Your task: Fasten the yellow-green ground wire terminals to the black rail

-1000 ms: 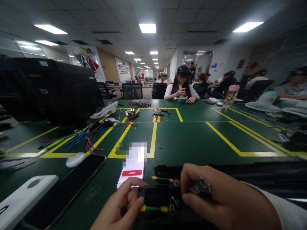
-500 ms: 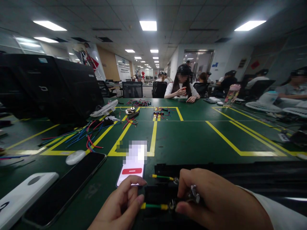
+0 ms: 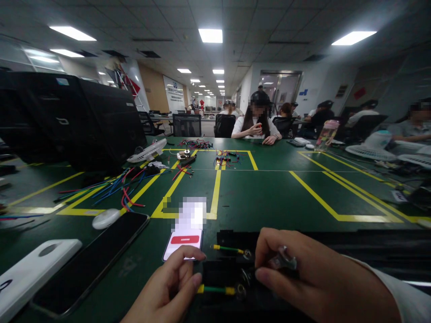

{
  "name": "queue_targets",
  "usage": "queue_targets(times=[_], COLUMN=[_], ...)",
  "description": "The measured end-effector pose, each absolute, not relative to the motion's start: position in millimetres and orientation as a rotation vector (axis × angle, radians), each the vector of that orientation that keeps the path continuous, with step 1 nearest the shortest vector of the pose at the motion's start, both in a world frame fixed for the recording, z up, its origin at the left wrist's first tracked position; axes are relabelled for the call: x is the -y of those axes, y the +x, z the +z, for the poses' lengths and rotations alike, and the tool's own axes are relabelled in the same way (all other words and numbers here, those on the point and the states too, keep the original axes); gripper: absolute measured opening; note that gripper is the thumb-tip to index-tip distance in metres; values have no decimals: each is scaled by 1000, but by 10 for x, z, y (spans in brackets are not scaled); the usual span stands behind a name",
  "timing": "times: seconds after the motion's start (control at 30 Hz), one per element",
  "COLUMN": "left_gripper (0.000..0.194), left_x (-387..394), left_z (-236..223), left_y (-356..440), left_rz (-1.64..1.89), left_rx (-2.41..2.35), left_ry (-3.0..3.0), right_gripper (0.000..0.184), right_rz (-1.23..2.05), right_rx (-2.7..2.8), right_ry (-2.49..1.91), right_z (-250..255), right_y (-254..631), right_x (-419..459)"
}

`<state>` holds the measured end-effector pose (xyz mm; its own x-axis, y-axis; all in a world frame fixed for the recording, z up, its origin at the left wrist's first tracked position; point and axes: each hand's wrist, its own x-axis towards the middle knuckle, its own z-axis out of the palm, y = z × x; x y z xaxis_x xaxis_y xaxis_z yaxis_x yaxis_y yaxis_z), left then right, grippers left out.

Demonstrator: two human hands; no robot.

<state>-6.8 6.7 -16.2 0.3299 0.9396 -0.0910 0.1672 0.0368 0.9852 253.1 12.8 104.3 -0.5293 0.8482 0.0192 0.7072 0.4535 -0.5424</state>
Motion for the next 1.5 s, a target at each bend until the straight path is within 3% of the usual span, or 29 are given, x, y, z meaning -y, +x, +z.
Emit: queue_targets(times=[0.47, 0.8, 0.97, 1.27, 1.5], left_gripper=[30, 32, 32, 31, 27], left_x=[-69, -77, -72, -76, -67], left_z=[-187, -171, -168, -148, -136], left_y=[-97, -87, -69, -71, -50], left_rz=[836, 820, 832, 833, 860], left_rx=[-1083, -1115, -1093, -1099, -1078], left_ry=[1395, 1430, 1418, 1419, 1431], right_gripper=[14, 12, 5, 15, 9], right_rz=[592, 717, 685, 635, 593], right_rx=[2469, 2465, 2444, 2467, 2504], right_ry=[-1415, -1310, -1351, -1358, -1401], right_z=[915, 1002, 1022, 884, 848], right_y=[2449, 2479, 2503, 2466, 2442], right_x=[-127, -115, -132, -117, -105])
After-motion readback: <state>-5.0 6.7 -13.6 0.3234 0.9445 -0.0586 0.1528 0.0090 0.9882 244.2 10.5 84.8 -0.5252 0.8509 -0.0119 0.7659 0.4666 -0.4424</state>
